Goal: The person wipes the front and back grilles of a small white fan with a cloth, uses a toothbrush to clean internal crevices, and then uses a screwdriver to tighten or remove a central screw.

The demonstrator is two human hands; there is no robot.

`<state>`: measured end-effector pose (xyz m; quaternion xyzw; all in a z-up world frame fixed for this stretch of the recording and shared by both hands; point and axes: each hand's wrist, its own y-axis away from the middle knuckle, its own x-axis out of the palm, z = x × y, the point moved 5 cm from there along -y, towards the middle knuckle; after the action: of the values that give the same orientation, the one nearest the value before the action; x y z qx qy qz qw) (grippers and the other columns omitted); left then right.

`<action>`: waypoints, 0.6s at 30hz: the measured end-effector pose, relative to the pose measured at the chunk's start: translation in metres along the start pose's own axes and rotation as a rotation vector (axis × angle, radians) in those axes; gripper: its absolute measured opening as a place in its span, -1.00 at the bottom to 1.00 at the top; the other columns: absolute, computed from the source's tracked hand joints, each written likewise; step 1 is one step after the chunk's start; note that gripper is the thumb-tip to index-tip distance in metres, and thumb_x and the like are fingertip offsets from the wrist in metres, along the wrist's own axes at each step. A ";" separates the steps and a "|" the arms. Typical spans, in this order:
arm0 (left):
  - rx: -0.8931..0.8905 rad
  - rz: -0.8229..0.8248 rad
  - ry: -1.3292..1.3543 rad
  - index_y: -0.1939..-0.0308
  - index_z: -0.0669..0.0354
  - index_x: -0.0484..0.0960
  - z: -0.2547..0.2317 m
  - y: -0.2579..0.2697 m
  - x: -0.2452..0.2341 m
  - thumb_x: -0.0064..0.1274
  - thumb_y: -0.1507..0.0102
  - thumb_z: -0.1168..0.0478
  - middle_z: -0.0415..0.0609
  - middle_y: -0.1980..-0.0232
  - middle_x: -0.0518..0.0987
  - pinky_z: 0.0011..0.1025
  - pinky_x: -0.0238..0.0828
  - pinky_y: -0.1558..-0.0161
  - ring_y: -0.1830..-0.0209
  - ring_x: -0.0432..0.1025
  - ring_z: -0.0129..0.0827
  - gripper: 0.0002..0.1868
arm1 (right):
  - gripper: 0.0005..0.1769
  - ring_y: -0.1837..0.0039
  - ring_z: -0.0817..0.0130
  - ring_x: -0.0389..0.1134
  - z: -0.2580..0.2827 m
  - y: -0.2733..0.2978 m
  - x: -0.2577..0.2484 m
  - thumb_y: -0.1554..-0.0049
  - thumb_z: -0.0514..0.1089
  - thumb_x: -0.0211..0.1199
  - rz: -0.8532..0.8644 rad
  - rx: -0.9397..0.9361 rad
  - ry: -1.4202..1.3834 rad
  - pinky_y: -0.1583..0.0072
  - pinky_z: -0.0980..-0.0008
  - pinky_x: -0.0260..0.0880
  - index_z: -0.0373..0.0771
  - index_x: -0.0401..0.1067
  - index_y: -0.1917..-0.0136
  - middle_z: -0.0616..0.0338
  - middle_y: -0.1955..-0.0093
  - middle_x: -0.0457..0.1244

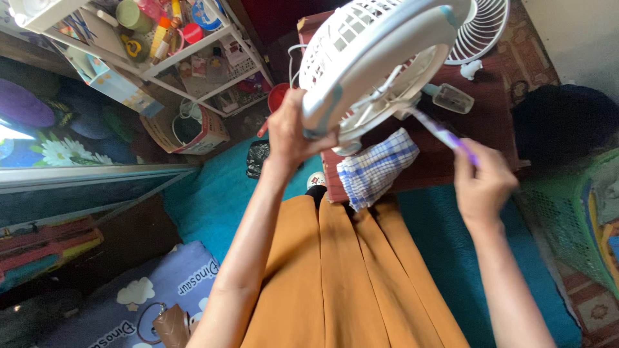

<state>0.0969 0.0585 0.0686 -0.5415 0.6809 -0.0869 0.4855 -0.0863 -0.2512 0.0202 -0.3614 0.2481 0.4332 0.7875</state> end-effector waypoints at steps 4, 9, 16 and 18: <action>-0.035 0.012 -0.104 -0.31 0.19 0.28 0.001 -0.005 -0.005 0.40 -0.05 0.07 0.11 0.01 0.52 -0.27 0.62 0.09 0.15 0.58 -0.10 -0.15 | -0.63 0.02 0.04 0.47 -0.003 -0.008 0.021 -0.33 -0.22 0.20 0.342 -0.102 0.302 -0.01 0.17 0.53 -0.33 0.44 -0.39 -0.10 -0.12 0.35; -0.104 -0.004 -0.175 -0.32 0.18 0.30 -0.016 0.004 -0.014 0.39 -0.07 0.04 0.13 -0.08 0.54 -0.26 0.62 0.06 0.06 0.58 -0.10 -0.16 | -0.54 0.06 0.00 0.44 0.000 -0.011 -0.001 -0.32 -0.18 0.14 0.323 -0.104 0.300 0.06 0.08 0.46 -0.19 0.41 -0.47 -0.03 0.03 0.32; -0.069 -0.389 -0.461 -0.28 0.23 0.29 -0.065 0.034 -0.017 0.36 -0.17 0.05 0.10 -0.04 0.45 -0.13 0.44 0.01 0.02 0.37 -0.12 -0.25 | -0.63 0.25 0.59 0.21 -0.023 0.006 0.003 -0.31 0.02 0.19 0.497 0.473 -0.370 0.22 0.52 0.19 -0.14 0.55 -0.29 0.40 0.33 0.21; -0.261 -0.304 -0.323 -0.14 0.16 0.49 -0.084 0.051 0.003 0.26 -0.31 0.24 0.07 -0.02 0.57 -0.27 0.46 0.09 0.09 0.45 -0.21 -0.63 | -0.63 0.29 0.61 0.10 -0.027 0.011 0.010 -0.31 0.02 0.18 0.557 0.530 -0.509 0.27 0.54 0.07 -0.16 0.55 -0.29 0.42 0.35 0.16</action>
<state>0.0006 0.0418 0.0774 -0.7024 0.5108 0.0174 0.4955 -0.0930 -0.2638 -0.0073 0.0505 0.2367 0.6248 0.7423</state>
